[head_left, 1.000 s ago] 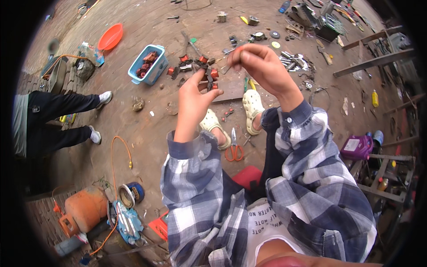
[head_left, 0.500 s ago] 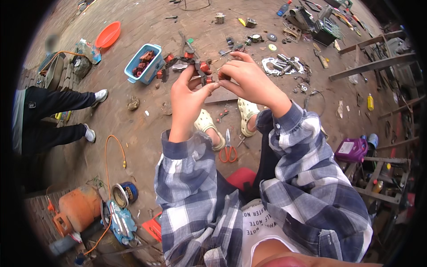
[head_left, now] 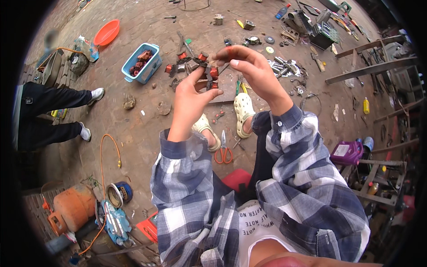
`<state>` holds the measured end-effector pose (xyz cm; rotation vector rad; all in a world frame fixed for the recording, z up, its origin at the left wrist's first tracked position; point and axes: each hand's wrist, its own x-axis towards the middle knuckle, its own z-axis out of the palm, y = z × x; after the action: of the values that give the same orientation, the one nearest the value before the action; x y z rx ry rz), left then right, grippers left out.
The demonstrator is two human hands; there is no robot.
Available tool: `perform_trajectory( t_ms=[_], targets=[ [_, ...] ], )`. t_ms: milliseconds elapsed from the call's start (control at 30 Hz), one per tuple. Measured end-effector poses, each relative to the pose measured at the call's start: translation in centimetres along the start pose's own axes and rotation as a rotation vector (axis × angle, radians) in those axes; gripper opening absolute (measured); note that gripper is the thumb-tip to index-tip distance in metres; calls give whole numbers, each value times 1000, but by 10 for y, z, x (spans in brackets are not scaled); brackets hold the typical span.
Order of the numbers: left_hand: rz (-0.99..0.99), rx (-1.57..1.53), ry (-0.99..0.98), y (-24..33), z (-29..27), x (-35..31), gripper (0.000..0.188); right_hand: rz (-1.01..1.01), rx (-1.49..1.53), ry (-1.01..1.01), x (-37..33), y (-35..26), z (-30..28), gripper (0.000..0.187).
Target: The person sits on the ground and repeatedly picks up small reddish-brown components, aligns them with a black plastic housing, and inserts them by hand. The person handles the parts one at a time, rotating them to fit into the housing.
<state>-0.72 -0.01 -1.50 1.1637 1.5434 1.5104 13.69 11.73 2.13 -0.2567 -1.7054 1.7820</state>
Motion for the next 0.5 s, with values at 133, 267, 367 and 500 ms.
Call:
perform_trajectory(
  t_ms=[133,267,367,500],
  targets=[
    [-82,-348,-78,16,-2,-2,46,50,262,98,2,0,-1,31],
    [-12,-483,-11,13,-8,1,44,178,587,141,3,16,-18,19],
    [-62,-462,116,15,-12,1,41,163,433,-32,2,11,-21,22],
    [-110,-348,215,11,-16,0,36,90,-6,-180,-5,-3,0,24]
  ],
)
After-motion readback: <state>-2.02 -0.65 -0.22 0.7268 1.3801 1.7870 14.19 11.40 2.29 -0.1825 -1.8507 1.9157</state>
